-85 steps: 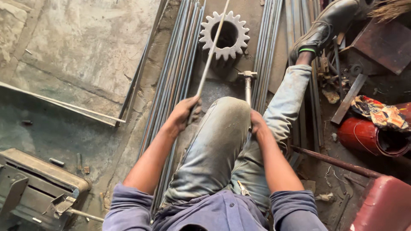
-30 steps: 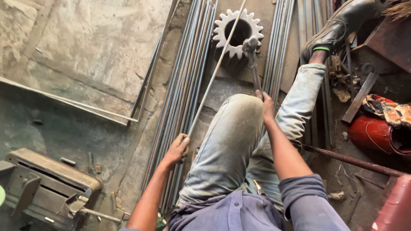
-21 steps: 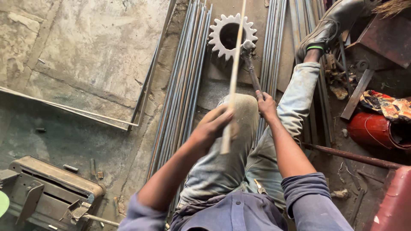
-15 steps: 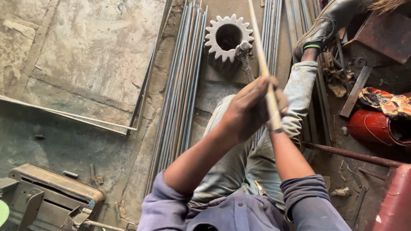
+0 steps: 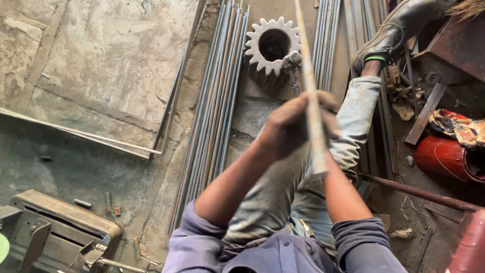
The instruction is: The person straightens metal rods by placing them into a large gear mold and striking them with a hammer.
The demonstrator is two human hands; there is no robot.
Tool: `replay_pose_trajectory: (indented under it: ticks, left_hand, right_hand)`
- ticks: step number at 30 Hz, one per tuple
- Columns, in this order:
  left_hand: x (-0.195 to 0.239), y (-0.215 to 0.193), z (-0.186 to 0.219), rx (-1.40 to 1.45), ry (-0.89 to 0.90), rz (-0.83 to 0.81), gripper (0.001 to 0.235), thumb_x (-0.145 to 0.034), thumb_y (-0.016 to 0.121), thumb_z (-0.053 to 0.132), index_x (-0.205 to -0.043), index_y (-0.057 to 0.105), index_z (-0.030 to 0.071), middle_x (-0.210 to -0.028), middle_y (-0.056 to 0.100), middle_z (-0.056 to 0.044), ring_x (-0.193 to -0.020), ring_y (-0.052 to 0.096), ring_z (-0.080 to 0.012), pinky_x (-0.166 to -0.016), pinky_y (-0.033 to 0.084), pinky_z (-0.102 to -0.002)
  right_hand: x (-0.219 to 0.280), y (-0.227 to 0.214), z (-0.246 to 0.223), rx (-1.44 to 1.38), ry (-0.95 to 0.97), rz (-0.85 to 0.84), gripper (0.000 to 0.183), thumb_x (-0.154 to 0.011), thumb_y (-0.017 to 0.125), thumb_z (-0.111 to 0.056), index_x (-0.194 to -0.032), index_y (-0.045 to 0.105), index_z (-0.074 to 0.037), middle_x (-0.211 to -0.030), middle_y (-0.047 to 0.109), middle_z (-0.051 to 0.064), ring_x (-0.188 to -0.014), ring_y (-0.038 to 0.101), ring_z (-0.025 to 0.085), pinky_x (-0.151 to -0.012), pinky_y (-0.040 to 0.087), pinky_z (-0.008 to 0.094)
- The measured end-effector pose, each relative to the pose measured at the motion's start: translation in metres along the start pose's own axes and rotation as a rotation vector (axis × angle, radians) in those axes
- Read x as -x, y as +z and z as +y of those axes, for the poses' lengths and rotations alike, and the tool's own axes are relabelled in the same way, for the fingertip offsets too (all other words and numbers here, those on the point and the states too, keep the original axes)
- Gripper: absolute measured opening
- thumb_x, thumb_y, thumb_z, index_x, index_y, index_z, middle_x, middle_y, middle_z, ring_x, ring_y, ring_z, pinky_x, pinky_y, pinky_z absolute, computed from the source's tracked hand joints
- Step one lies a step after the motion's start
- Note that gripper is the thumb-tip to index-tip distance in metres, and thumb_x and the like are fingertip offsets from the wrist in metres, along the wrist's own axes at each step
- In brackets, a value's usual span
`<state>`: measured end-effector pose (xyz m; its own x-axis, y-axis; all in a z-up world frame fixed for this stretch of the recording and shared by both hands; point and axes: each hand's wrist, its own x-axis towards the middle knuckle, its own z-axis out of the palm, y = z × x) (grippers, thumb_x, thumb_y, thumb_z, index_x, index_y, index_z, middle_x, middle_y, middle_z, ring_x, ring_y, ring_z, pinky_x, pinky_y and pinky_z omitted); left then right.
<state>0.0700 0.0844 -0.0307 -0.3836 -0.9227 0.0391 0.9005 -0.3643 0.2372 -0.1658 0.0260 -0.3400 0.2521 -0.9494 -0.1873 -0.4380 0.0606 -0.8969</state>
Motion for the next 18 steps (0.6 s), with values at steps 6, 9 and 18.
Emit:
replay_pose_trajectory:
  ticks: [6, 9, 18]
  left_hand:
    - [0.114, -0.154, 0.007, -0.330, -0.188, 0.634, 0.031, -0.103, 0.056, 0.036, -0.082, 0.056, 0.013, -0.060, 0.051, 0.002, -0.050, 0.049, -0.0109, -0.047, 0.043, -0.028]
    - [0.180, -0.238, -0.020, -0.752, -0.245, 0.814, 0.033, -0.103, 0.059, 0.039, -0.089, 0.062, 0.010, -0.063, 0.051, 0.001, -0.051, 0.047, -0.0108, -0.047, 0.039, -0.028]
    - [0.311, -0.283, -0.085, -1.737, -0.256, 1.124, 0.034, -0.096, 0.064, 0.044, -0.108, 0.069, 0.012, -0.084, 0.070, -0.025, -0.082, 0.066, -0.0469, -0.067, 0.051, -0.054]
  right_hand:
    - [-0.003, 0.008, -0.003, -0.202, 0.337, 0.036, 0.050, -0.109, 0.056, -0.046, -0.087, 0.064, -0.002, -0.067, 0.055, -0.003, -0.057, 0.047, 0.007, -0.048, 0.036, 0.029]
    - [0.010, 0.005, -0.024, -0.341, 0.334, 0.067, 0.052, -0.106, 0.057, -0.052, -0.087, 0.062, -0.004, -0.064, 0.052, -0.004, -0.051, 0.043, 0.006, -0.042, 0.032, 0.028]
    - [-0.041, -0.025, -0.155, -0.502, -0.320, 0.082, 0.046, -0.106, 0.059, -0.052, -0.101, 0.064, -0.007, -0.064, 0.053, -0.003, -0.050, 0.051, 0.007, -0.043, 0.041, 0.024]
